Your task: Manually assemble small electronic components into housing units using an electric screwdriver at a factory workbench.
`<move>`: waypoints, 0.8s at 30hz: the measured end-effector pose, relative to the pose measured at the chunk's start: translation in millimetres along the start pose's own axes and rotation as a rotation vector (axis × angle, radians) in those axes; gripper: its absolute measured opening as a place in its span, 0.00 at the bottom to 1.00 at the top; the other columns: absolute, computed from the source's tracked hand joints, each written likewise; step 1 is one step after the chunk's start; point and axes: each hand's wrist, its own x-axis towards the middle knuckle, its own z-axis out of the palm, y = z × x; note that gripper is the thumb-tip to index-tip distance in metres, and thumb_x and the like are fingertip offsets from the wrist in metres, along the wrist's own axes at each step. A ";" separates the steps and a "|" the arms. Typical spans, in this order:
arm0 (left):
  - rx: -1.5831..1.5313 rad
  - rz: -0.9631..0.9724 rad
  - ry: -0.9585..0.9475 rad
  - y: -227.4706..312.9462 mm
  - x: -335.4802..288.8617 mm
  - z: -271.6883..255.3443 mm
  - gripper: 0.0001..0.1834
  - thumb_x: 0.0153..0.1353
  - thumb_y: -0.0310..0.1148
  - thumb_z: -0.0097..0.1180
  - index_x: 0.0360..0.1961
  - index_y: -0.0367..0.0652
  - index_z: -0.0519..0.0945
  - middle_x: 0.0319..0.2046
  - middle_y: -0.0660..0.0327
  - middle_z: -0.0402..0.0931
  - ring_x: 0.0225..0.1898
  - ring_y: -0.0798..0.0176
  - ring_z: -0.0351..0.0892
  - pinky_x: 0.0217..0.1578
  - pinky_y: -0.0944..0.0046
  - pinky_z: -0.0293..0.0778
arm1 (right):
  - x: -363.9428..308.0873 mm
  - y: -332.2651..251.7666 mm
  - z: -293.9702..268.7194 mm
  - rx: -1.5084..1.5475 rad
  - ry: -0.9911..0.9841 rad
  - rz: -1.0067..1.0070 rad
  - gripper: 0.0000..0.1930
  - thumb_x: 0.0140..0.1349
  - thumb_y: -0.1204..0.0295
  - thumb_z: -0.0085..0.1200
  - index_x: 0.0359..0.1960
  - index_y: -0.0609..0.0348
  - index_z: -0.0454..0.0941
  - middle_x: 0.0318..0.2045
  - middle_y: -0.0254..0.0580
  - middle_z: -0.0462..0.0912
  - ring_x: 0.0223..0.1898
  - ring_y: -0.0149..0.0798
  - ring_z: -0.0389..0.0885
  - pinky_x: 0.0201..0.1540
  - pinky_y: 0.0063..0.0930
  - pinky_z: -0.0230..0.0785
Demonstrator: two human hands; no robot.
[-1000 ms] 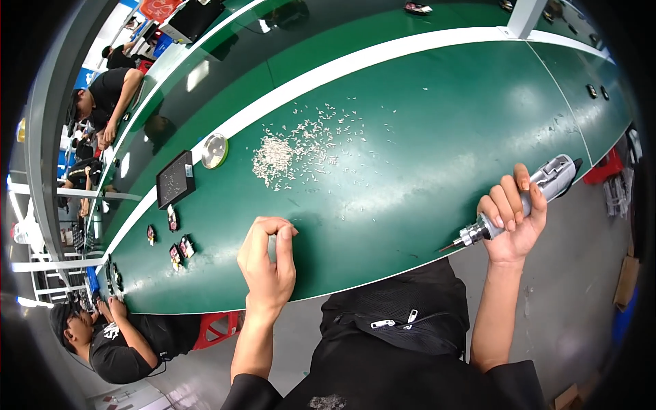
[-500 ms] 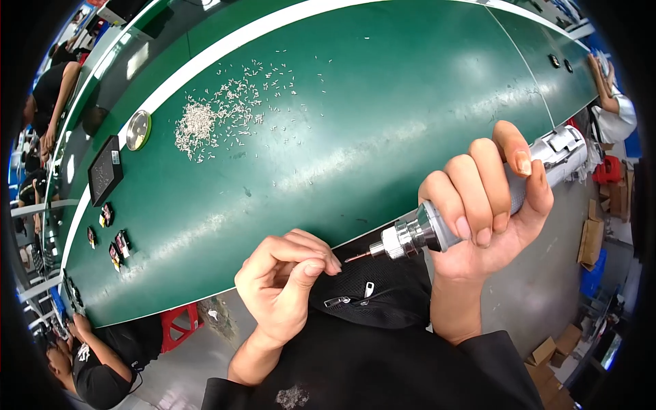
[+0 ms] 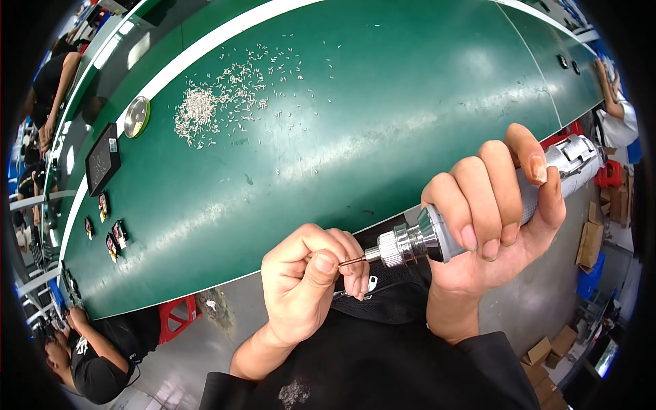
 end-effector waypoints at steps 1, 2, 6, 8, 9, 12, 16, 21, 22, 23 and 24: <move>-0.009 -0.011 -0.004 0.2 0.9 -0.1 0.11 0.69 0.30 0.46 0.29 0.33 0.69 0.24 0.53 0.71 0.24 0.63 0.71 0.26 0.63 0.73 | 0.4 -0.1 -0.7 -0.015 -0.011 0.000 0.09 0.68 0.65 0.42 0.36 0.57 0.67 0.13 0.30 0.64 0.14 0.28 0.64 0.24 0.27 0.62; -0.017 -0.023 -0.007 0.3 1.5 -0.2 0.12 0.69 0.30 0.46 0.29 0.33 0.69 0.24 0.53 0.71 0.24 0.63 0.71 0.25 0.64 0.73 | 0.5 -0.3 -1.3 -0.031 -0.021 0.001 0.08 0.68 0.66 0.42 0.36 0.57 0.67 0.14 0.30 0.64 0.14 0.28 0.64 0.24 0.27 0.62; 0.072 -0.008 0.028 1.3 3.0 1.4 0.10 0.68 0.28 0.48 0.29 0.33 0.70 0.23 0.54 0.72 0.23 0.64 0.71 0.25 0.66 0.72 | -0.3 -3.7 -0.7 -0.091 -0.055 0.002 0.08 0.68 0.66 0.41 0.36 0.57 0.67 0.14 0.31 0.64 0.15 0.28 0.64 0.24 0.27 0.62; 0.531 0.198 0.056 0.8 2.7 0.7 0.08 0.65 0.23 0.50 0.28 0.32 0.71 0.21 0.56 0.73 0.22 0.65 0.71 0.25 0.68 0.70 | -1.0 -4.7 -1.2 -0.135 -0.053 0.018 0.07 0.68 0.66 0.41 0.36 0.56 0.66 0.14 0.31 0.64 0.15 0.28 0.64 0.24 0.27 0.62; 0.705 0.309 0.043 -0.1 5.5 -1.3 0.05 0.59 0.18 0.54 0.27 0.32 0.73 0.19 0.57 0.74 0.21 0.65 0.71 0.23 0.68 0.69 | -1.6 -5.1 -2.5 -0.136 -0.052 0.018 0.07 0.68 0.66 0.41 0.36 0.56 0.66 0.14 0.31 0.64 0.15 0.28 0.64 0.24 0.27 0.62; 0.955 0.411 -0.013 -2.8 9.5 -5.2 0.05 0.55 0.17 0.56 0.26 0.33 0.73 0.18 0.57 0.74 0.20 0.63 0.72 0.22 0.68 0.68 | -3.6 -4.9 -10.8 -0.164 -0.022 0.024 0.08 0.68 0.66 0.41 0.36 0.56 0.66 0.14 0.30 0.63 0.14 0.27 0.63 0.24 0.26 0.61; 0.986 0.363 -0.088 -2.2 9.8 -6.5 0.10 0.67 0.27 0.48 0.28 0.32 0.71 0.21 0.56 0.74 0.22 0.66 0.70 0.25 0.70 0.67 | -3.9 -3.8 -17.0 -0.099 0.037 0.018 0.07 0.68 0.67 0.41 0.36 0.56 0.67 0.14 0.29 0.62 0.14 0.27 0.62 0.24 0.25 0.60; 1.024 0.263 -0.023 10.8 20.6 -3.6 0.18 0.71 0.35 0.41 0.34 0.28 0.75 0.20 0.56 0.74 0.22 0.67 0.72 0.27 0.69 0.67 | 1.2 -9.2 -27.6 -0.027 0.093 -0.008 0.07 0.68 0.67 0.41 0.36 0.56 0.67 0.13 0.28 0.61 0.14 0.26 0.61 0.24 0.24 0.59; 1.107 0.213 0.046 16.5 21.7 -5.2 0.21 0.72 0.37 0.38 0.36 0.28 0.76 0.20 0.56 0.75 0.22 0.67 0.73 0.28 0.69 0.67 | 1.9 -9.8 -30.5 -0.028 0.100 -0.012 0.07 0.68 0.67 0.41 0.35 0.57 0.68 0.13 0.28 0.61 0.14 0.26 0.61 0.24 0.24 0.59; 1.182 0.254 0.064 21.7 25.4 -10.2 0.22 0.72 0.38 0.38 0.38 0.28 0.77 0.19 0.57 0.75 0.22 0.68 0.73 0.28 0.70 0.66 | 2.8 -10.8 -32.8 -0.030 0.105 -0.019 0.08 0.68 0.67 0.41 0.35 0.57 0.68 0.13 0.28 0.61 0.14 0.25 0.60 0.23 0.24 0.59; 1.180 0.266 0.102 27.0 28.6 -13.6 0.21 0.71 0.37 0.39 0.37 0.29 0.78 0.19 0.58 0.74 0.22 0.68 0.73 0.28 0.70 0.66 | 3.4 -11.9 -34.2 -0.029 0.100 -0.029 0.08 0.68 0.67 0.41 0.35 0.57 0.68 0.13 0.28 0.61 0.14 0.25 0.60 0.23 0.24 0.59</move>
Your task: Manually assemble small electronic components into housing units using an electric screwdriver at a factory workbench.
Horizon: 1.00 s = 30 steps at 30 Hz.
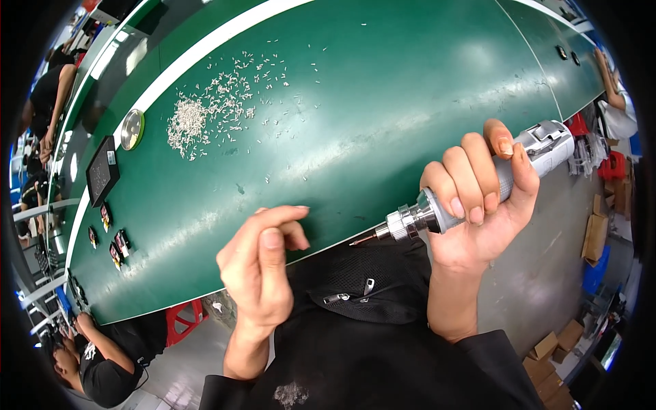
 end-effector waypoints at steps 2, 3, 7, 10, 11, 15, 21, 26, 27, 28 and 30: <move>0.037 -0.030 -0.027 -0.9 9.0 -17.1 0.20 0.71 0.36 0.39 0.35 0.29 0.77 0.19 0.58 0.74 0.22 0.68 0.72 0.28 0.69 0.66 | 2.3 -1.3 -1.6 -0.010 0.043 -0.016 0.08 0.68 0.67 0.41 0.35 0.57 0.68 0.13 0.28 0.60 0.14 0.25 0.60 0.23 0.24 0.59; 0.075 -0.012 -0.070 0.2 16.0 -22.6 0.20 0.71 0.36 0.40 0.35 0.29 0.77 0.19 0.58 0.73 0.22 0.68 0.72 0.27 0.69 0.66 | 0.5 -3.8 -1.6 -0.013 0.088 -0.027 0.07 0.67 0.68 0.42 0.34 0.57 0.68 0.12 0.28 0.60 0.13 0.25 0.60 0.22 0.24 0.59; 0.234 0.113 -0.137 0.9 66.8 -31.6 0.07 0.62 0.22 0.49 0.31 0.34 0.80 0.19 0.58 0.74 0.22 0.64 0.75 0.24 0.67 0.68 | 0.1 1.5 -13.5 -0.003 0.272 -0.013 0.07 0.65 0.66 0.42 0.32 0.53 0.68 0.12 0.28 0.60 0.13 0.27 0.59 0.22 0.25 0.58; 0.354 0.206 -0.161 -6.6 131.4 -15.5 0.08 0.63 0.25 0.48 0.33 0.33 0.79 0.22 0.57 0.78 0.26 0.66 0.78 0.29 0.68 0.71 | -0.8 3.3 -26.0 0.029 0.334 -0.002 0.06 0.64 0.67 0.44 0.31 0.53 0.68 0.12 0.28 0.60 0.14 0.27 0.59 0.23 0.26 0.58; 0.324 0.200 -0.135 -8.6 154.6 -6.8 0.07 0.63 0.25 0.49 0.35 0.33 0.78 0.25 0.56 0.79 0.28 0.64 0.79 0.30 0.67 0.72 | -0.8 3.6 -27.8 0.041 0.325 0.001 0.06 0.64 0.67 0.44 0.31 0.54 0.68 0.13 0.28 0.60 0.14 0.27 0.60 0.24 0.26 0.58; 0.495 0.321 -0.052 -40.5 255.1 26.8 0.15 0.58 0.28 0.55 0.46 0.35 0.73 0.37 0.51 0.76 0.38 0.55 0.78 0.40 0.59 0.73 | 0.5 1.7 -28.5 0.063 0.243 0.021 0.06 0.64 0.67 0.45 0.32 0.54 0.68 0.13 0.30 0.61 0.15 0.28 0.61 0.25 0.26 0.58; 0.743 0.267 -0.003 -54.9 340.7 83.5 0.28 0.54 0.36 0.61 0.53 0.35 0.67 0.48 0.45 0.68 0.53 0.45 0.67 0.53 0.53 0.67 | 2.2 -4.0 -34.9 0.102 0.223 0.068 0.06 0.63 0.67 0.45 0.32 0.53 0.67 0.13 0.32 0.63 0.15 0.30 0.62 0.25 0.28 0.58; 0.782 0.300 -0.008 -73.6 368.5 84.3 0.22 0.55 0.29 0.58 0.50 0.34 0.68 0.44 0.43 0.71 0.49 0.42 0.68 0.51 0.50 0.68 | 6.2 0.3 -37.9 0.123 0.188 0.099 0.05 0.63 0.67 0.44 0.32 0.53 0.67 0.13 0.33 0.63 0.15 0.31 0.63 0.26 0.29 0.59; 0.788 0.353 0.029 -81.5 373.3 78.9 0.20 0.54 0.26 0.57 0.48 0.35 0.70 0.42 0.44 0.72 0.48 0.41 0.68 0.50 0.49 0.68 | 7.4 1.4 -34.9 0.110 0.197 0.088 0.05 0.63 0.67 0.45 0.33 0.54 0.67 0.13 0.32 0.62 0.14 0.30 0.63 0.25 0.29 0.61; 0.770 0.377 0.035 -81.1 373.1 76.0 0.19 0.53 0.25 0.57 0.47 0.35 0.70 0.42 0.44 0.72 0.48 0.42 0.69 0.50 0.49 0.68 | 8.8 2.3 -33.4 0.101 0.203 0.080 0.05 0.64 0.68 0.45 0.33 0.54 0.68 0.13 0.31 0.62 0.14 0.29 0.62 0.24 0.29 0.63; 0.747 0.381 0.017 -80.1 369.8 69.2 0.16 0.52 0.25 0.57 0.44 0.34 0.73 0.41 0.46 0.73 0.47 0.43 0.69 0.49 0.51 0.69 | 4.3 4.0 -33.1 0.123 0.284 0.051 0.06 0.64 0.68 0.46 0.33 0.54 0.65 0.13 0.32 0.62 0.13 0.29 0.62 0.22 0.29 0.63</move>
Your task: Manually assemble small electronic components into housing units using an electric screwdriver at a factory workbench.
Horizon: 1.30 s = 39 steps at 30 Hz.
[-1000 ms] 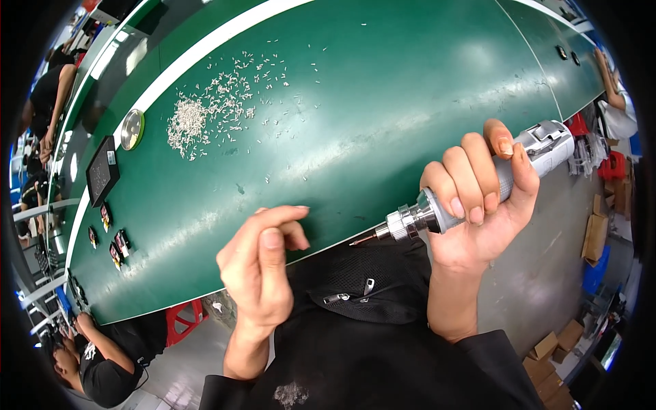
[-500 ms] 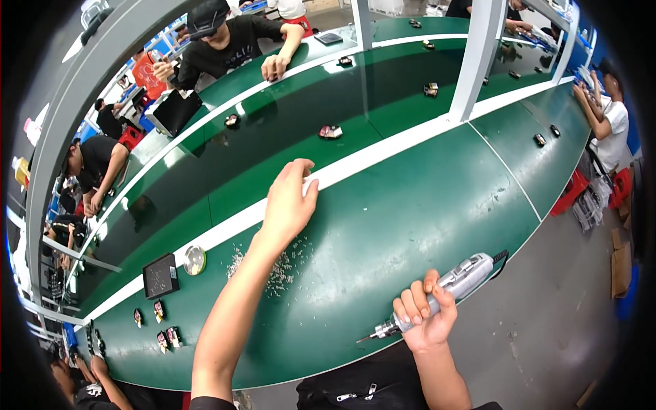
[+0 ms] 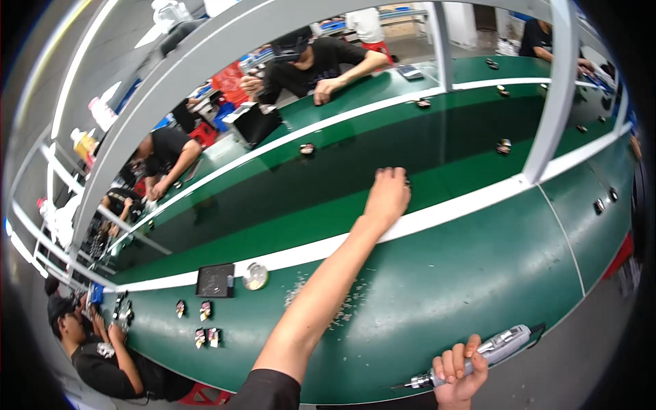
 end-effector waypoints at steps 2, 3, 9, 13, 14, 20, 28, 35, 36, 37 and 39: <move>-0.179 0.097 0.051 15.9 -11.7 -6.1 0.17 0.51 0.25 0.57 0.44 0.34 0.74 0.39 0.48 0.74 0.46 0.45 0.70 0.49 0.53 0.69 | -2.8 -7.9 16.7 -0.007 -0.045 0.052 0.06 0.64 0.68 0.49 0.34 0.55 0.67 0.17 0.31 0.60 0.17 0.27 0.56 0.27 0.24 0.55; -0.238 0.157 0.070 25.3 -22.9 -9.0 0.17 0.50 0.25 0.58 0.43 0.35 0.74 0.39 0.48 0.73 0.46 0.46 0.70 0.49 0.54 0.69 | -5.3 -8.9 18.2 -0.017 -0.026 0.040 0.06 0.64 0.69 0.48 0.34 0.55 0.66 0.16 0.31 0.59 0.17 0.27 0.56 0.26 0.24 0.54; -0.463 0.371 -0.248 91.9 -151.1 -86.1 0.27 0.51 0.24 0.56 0.54 0.28 0.66 0.48 0.46 0.68 0.51 0.46 0.67 0.52 0.55 0.70 | -21.1 -10.3 16.3 0.005 -0.033 0.042 0.05 0.64 0.72 0.47 0.32 0.58 0.66 0.16 0.30 0.59 0.17 0.26 0.55 0.24 0.21 0.52; -0.403 0.497 -0.252 115.4 -219.0 -106.8 0.28 0.51 0.25 0.53 0.54 0.24 0.67 0.50 0.45 0.67 0.53 0.48 0.69 0.52 0.57 0.71 | -36.9 -11.3 19.7 -0.017 -0.013 0.065 0.04 0.64 0.72 0.45 0.32 0.57 0.66 0.16 0.30 0.59 0.17 0.26 0.55 0.23 0.21 0.53; -0.464 0.483 -0.337 119.4 -230.7 -108.0 0.28 0.51 0.25 0.52 0.55 0.24 0.66 0.51 0.44 0.67 0.54 0.48 0.68 0.52 0.57 0.71 | -40.8 -11.3 19.0 -0.018 -0.006 0.067 0.04 0.65 0.72 0.44 0.32 0.57 0.66 0.16 0.30 0.59 0.17 0.25 0.55 0.23 0.21 0.53; -0.230 0.600 -0.214 135.0 -279.5 -102.0 0.25 0.57 0.29 0.47 0.55 0.25 0.67 0.56 0.46 0.66 0.61 0.52 0.63 0.59 0.60 0.63 | -60.3 -6.1 21.3 -0.061 0.001 0.061 0.05 0.65 0.71 0.45 0.33 0.59 0.66 0.17 0.29 0.59 0.17 0.25 0.54 0.23 0.21 0.53; -0.340 0.518 -0.257 145.2 -275.2 -101.2 0.19 0.51 0.26 0.51 0.44 0.25 0.74 0.45 0.50 0.71 0.47 0.55 0.70 0.47 0.63 0.73 | -66.3 6.7 31.5 -0.165 0.193 0.032 0.07 0.66 0.72 0.43 0.30 0.59 0.70 0.14 0.28 0.58 0.17 0.25 0.55 0.24 0.21 0.53; -0.320 0.450 -0.330 156.9 -278.7 -106.9 0.13 0.51 0.27 0.52 0.33 0.25 0.76 0.36 0.51 0.73 0.42 0.56 0.73 0.38 0.62 0.76 | -77.0 16.5 27.3 -0.155 0.267 0.073 0.11 0.67 0.69 0.43 0.25 0.55 0.67 0.14 0.28 0.59 0.17 0.26 0.58 0.25 0.21 0.55; -0.295 0.460 -0.326 158.3 -280.8 -105.9 0.14 0.51 0.26 0.52 0.34 0.24 0.76 0.37 0.50 0.74 0.43 0.55 0.74 0.40 0.63 0.76 | -77.6 16.7 27.2 -0.160 0.289 0.094 0.11 0.67 0.69 0.44 0.25 0.55 0.67 0.14 0.29 0.60 0.18 0.26 0.59 0.25 0.21 0.55; -0.299 0.468 -0.326 159.1 -282.9 -105.6 0.14 0.51 0.26 0.52 0.34 0.24 0.76 0.37 0.50 0.74 0.43 0.55 0.74 0.40 0.63 0.76 | -77.3 16.6 28.7 -0.194 0.295 0.101 0.12 0.67 0.69 0.44 0.24 0.54 0.66 0.15 0.30 0.61 0.18 0.27 0.60 0.25 0.21 0.56; -0.158 0.594 -0.156 159.8 -286.3 -104.5 0.11 0.47 0.31 0.53 0.28 0.34 0.79 0.29 0.56 0.75 0.35 0.59 0.75 0.26 0.67 0.75 | -77.0 16.4 26.4 -0.194 0.281 0.090 0.12 0.67 0.68 0.44 0.23 0.54 0.66 0.15 0.30 0.61 0.18 0.27 0.60 0.25 0.21 0.56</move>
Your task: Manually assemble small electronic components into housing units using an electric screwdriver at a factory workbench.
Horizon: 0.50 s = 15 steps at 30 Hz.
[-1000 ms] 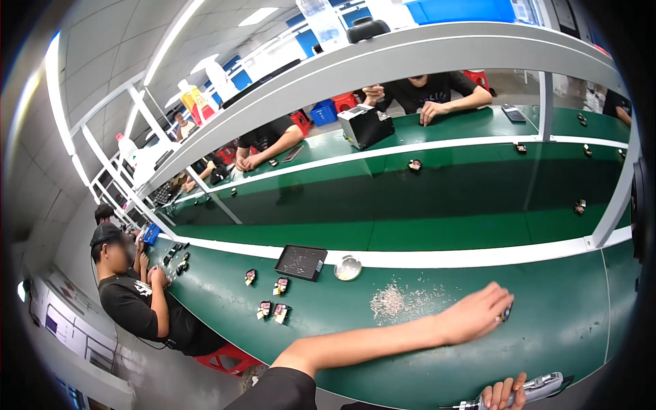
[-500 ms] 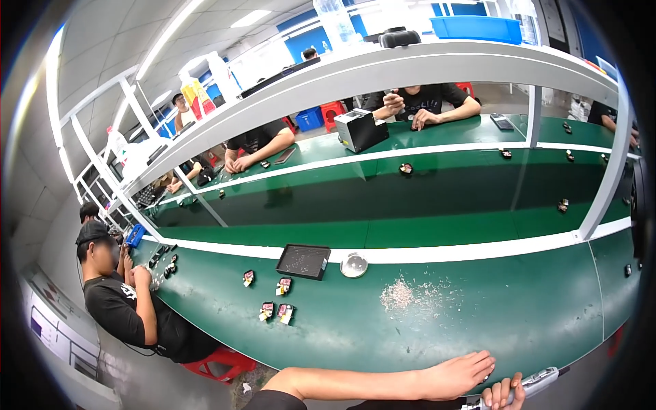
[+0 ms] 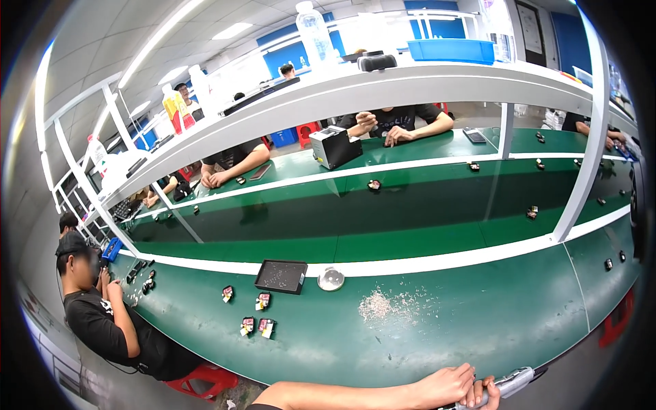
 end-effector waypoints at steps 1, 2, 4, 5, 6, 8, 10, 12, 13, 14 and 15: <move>-0.004 0.009 0.000 -0.5 0.7 0.1 0.11 0.47 0.31 0.53 0.28 0.34 0.79 0.29 0.56 0.75 0.35 0.59 0.75 0.26 0.67 0.75 | 0.7 0.5 -1.0 0.001 -0.014 -0.002 0.12 0.67 0.68 0.43 0.23 0.53 0.65 0.15 0.30 0.61 0.18 0.27 0.60 0.25 0.22 0.56; -0.001 0.026 0.057 -1.5 1.7 0.4 0.09 0.47 0.31 0.53 0.25 0.35 0.78 0.26 0.57 0.72 0.32 0.61 0.73 0.23 0.67 0.73 | 1.5 0.5 -0.7 -0.014 -0.012 -0.009 0.13 0.67 0.68 0.43 0.22 0.53 0.65 0.15 0.30 0.61 0.18 0.27 0.60 0.25 0.22 0.56; -0.001 0.049 0.115 -2.7 2.4 0.5 0.08 0.46 0.31 0.52 0.23 0.36 0.77 0.23 0.59 0.70 0.29 0.62 0.71 0.20 0.67 0.72 | 2.4 1.0 -0.1 -0.007 0.018 -0.012 0.13 0.67 0.68 0.44 0.22 0.53 0.65 0.15 0.30 0.61 0.18 0.26 0.60 0.25 0.22 0.55; 0.017 0.055 0.102 -2.7 1.6 0.4 0.09 0.45 0.31 0.52 0.23 0.35 0.76 0.24 0.58 0.70 0.30 0.62 0.71 0.20 0.67 0.72 | 3.2 1.3 0.3 -0.001 0.044 -0.006 0.13 0.66 0.68 0.44 0.22 0.53 0.64 0.15 0.30 0.61 0.18 0.26 0.60 0.26 0.22 0.55; 0.036 0.063 0.089 -2.8 1.0 0.8 0.09 0.44 0.31 0.52 0.23 0.34 0.76 0.24 0.58 0.70 0.30 0.61 0.72 0.21 0.67 0.72 | 4.2 2.6 -1.1 0.003 0.036 -0.010 0.12 0.66 0.69 0.44 0.22 0.53 0.64 0.15 0.29 0.61 0.18 0.26 0.61 0.26 0.22 0.55; -0.002 0.040 0.016 -2.2 -4.4 7.6 0.13 0.47 0.28 0.52 0.31 0.28 0.76 0.34 0.50 0.72 0.38 0.56 0.73 0.32 0.66 0.75 | 4.5 2.5 -1.2 0.007 0.042 -0.006 0.12 0.66 0.69 0.44 0.22 0.53 0.64 0.15 0.29 0.61 0.18 0.26 0.61 0.25 0.22 0.55; -0.039 0.018 -0.059 -3.8 -5.5 8.6 0.18 0.50 0.25 0.51 0.40 0.21 0.75 0.45 0.42 0.74 0.47 0.51 0.75 0.43 0.65 0.77 | 5.3 3.5 0.6 -0.008 0.038 -0.011 0.12 0.65 0.69 0.45 0.22 0.53 0.64 0.15 0.29 0.61 0.17 0.26 0.61 0.25 0.21 0.55; 0.003 0.072 -0.065 -6.1 -3.4 3.5 0.18 0.50 0.26 0.51 0.39 0.21 0.75 0.43 0.39 0.75 0.45 0.49 0.76 0.44 0.64 0.77 | 7.3 4.1 -0.8 -0.014 0.040 -0.016 0.13 0.65 0.69 0.46 0.21 0.52 0.64 0.15 0.29 0.61 0.17 0.26 0.61 0.25 0.21 0.55; -0.002 0.075 -0.065 -3.5 -0.8 0.1 0.18 0.50 0.26 0.51 0.39 0.21 0.75 0.43 0.39 0.75 0.45 0.49 0.76 0.44 0.64 0.77 | 7.0 3.3 -0.9 -0.024 0.043 -0.014 0.13 0.65 0.68 0.46 0.21 0.52 0.64 0.15 0.29 0.61 0.17 0.26 0.61 0.25 0.22 0.55; 0.062 0.060 0.002 0.4 2.7 -4.5 0.13 0.46 0.29 0.52 0.30 0.27 0.75 0.33 0.48 0.72 0.37 0.55 0.74 0.33 0.66 0.74 | 6.9 2.5 0.5 -0.023 0.046 -0.017 0.13 0.65 0.68 0.46 0.21 0.52 0.64 0.15 0.29 0.61 0.17 0.26 0.61 0.25 0.22 0.55; 0.128 0.043 0.070 2.1 4.7 -7.6 0.10 0.42 0.32 0.52 0.22 0.34 0.75 0.24 0.57 0.70 0.30 0.60 0.71 0.21 0.69 0.71 | 6.9 2.0 3.3 -0.022 0.072 -0.009 0.13 0.65 0.68 0.46 0.20 0.52 0.63 0.15 0.29 0.61 0.17 0.26 0.60 0.25 0.21 0.55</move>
